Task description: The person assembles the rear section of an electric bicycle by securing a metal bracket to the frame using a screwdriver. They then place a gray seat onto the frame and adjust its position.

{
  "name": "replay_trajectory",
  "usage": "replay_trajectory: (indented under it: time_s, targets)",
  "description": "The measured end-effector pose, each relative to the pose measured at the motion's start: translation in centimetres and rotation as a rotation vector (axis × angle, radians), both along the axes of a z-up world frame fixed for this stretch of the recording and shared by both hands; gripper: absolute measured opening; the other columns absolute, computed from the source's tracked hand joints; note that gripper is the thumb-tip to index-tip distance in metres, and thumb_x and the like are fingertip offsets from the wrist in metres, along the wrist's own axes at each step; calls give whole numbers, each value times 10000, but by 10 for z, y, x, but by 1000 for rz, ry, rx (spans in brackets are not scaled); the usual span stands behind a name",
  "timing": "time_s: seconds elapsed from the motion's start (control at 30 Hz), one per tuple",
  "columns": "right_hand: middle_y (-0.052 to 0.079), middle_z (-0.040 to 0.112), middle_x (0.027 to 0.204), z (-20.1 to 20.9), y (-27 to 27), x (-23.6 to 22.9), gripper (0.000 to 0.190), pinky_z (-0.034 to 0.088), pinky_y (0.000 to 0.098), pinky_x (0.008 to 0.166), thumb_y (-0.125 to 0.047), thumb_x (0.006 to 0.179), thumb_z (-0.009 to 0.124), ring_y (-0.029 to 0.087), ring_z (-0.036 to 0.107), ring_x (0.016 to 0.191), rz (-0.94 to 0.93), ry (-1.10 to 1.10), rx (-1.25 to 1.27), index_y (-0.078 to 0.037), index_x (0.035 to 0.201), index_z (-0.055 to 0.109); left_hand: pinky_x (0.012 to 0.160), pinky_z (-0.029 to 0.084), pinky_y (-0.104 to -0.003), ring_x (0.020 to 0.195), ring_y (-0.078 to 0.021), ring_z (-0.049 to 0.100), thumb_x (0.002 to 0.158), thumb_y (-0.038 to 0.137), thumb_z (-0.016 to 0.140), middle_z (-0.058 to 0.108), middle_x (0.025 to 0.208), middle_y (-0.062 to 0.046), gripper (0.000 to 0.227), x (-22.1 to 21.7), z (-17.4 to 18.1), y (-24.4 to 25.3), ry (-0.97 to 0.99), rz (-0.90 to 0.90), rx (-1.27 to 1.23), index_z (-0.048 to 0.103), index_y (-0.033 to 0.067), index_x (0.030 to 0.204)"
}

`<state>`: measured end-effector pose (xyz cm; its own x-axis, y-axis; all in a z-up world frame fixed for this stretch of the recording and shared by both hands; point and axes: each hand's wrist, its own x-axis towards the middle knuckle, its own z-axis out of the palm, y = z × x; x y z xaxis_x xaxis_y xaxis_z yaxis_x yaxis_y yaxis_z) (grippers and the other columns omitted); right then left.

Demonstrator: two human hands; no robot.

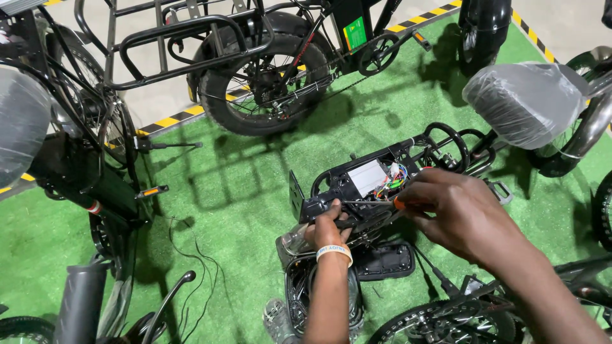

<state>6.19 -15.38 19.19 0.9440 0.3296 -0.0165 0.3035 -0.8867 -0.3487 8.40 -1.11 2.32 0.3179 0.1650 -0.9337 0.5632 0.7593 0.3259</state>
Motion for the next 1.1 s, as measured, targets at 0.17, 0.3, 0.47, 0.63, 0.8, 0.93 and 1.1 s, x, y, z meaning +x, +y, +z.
replay_trajectory:
  time_s: [0.17, 0.3, 0.47, 0.63, 0.8, 0.93, 1.1]
  targets:
    - [5, 621, 772, 17, 12, 29, 53, 443, 424, 500, -170, 784, 597, 257, 592, 670, 201, 120, -214, -182, 732, 603, 644, 568, -416, 714, -231, 639, 652, -101, 742, 723, 854, -126, 256, 2, -3, -4, -14, 156, -18, 628, 34, 838]
    - [-24, 637, 766, 28, 16, 36, 151, 474, 393, 453, -219, 886, 582, 223, 621, 627, 168, 107, -300, -209, 769, 677, 795, 519, -524, 760, -270, 686, 631, -14, 779, 722, 859, -84, 230, 1, -3, -3, 10, 66, 15, 719, 11, 852]
    - [-39, 706, 924, 33, 20, 38, 218, 607, 302, 466, -33, 797, 653, 193, 696, 686, 138, 98, -305, -223, 865, 732, 698, 499, -450, 702, -216, 659, 604, 28, 785, 701, 791, -24, 217, 2, -32, -7, 0, 50, 2, 704, 97, 792]
    - [-37, 642, 814, 18, 15, 39, 167, 532, 355, 482, -96, 803, 610, 205, 635, 701, 175, 120, -344, -235, 855, 686, 830, 519, -509, 736, -228, 660, 643, -42, 761, 725, 883, -71, 230, -1, 16, 4, 12, 37, 12, 701, 24, 854]
    - [-48, 658, 813, 21, 16, 36, 170, 596, 280, 491, -75, 843, 628, 171, 659, 661, 124, 174, -358, -227, 885, 693, 845, 516, -514, 730, -223, 664, 629, -14, 775, 722, 860, -62, 234, -2, 13, 3, 23, 27, 20, 708, 25, 850]
    - [-26, 635, 819, 21, 11, 36, 149, 531, 380, 487, -118, 789, 620, 209, 641, 668, 180, 131, -313, -212, 890, 677, 795, 518, -497, 695, -199, 641, 638, -12, 781, 705, 836, -38, 217, -1, -3, -1, 7, 29, 15, 697, 55, 827]
    - [-21, 634, 836, 19, 6, 34, 78, 545, 389, 517, -204, 836, 612, 214, 649, 663, 188, 118, -332, -220, 878, 675, 809, 515, -526, 654, -185, 619, 598, -2, 779, 692, 807, -31, 254, -1, -1, 1, 11, 31, 28, 674, 69, 818]
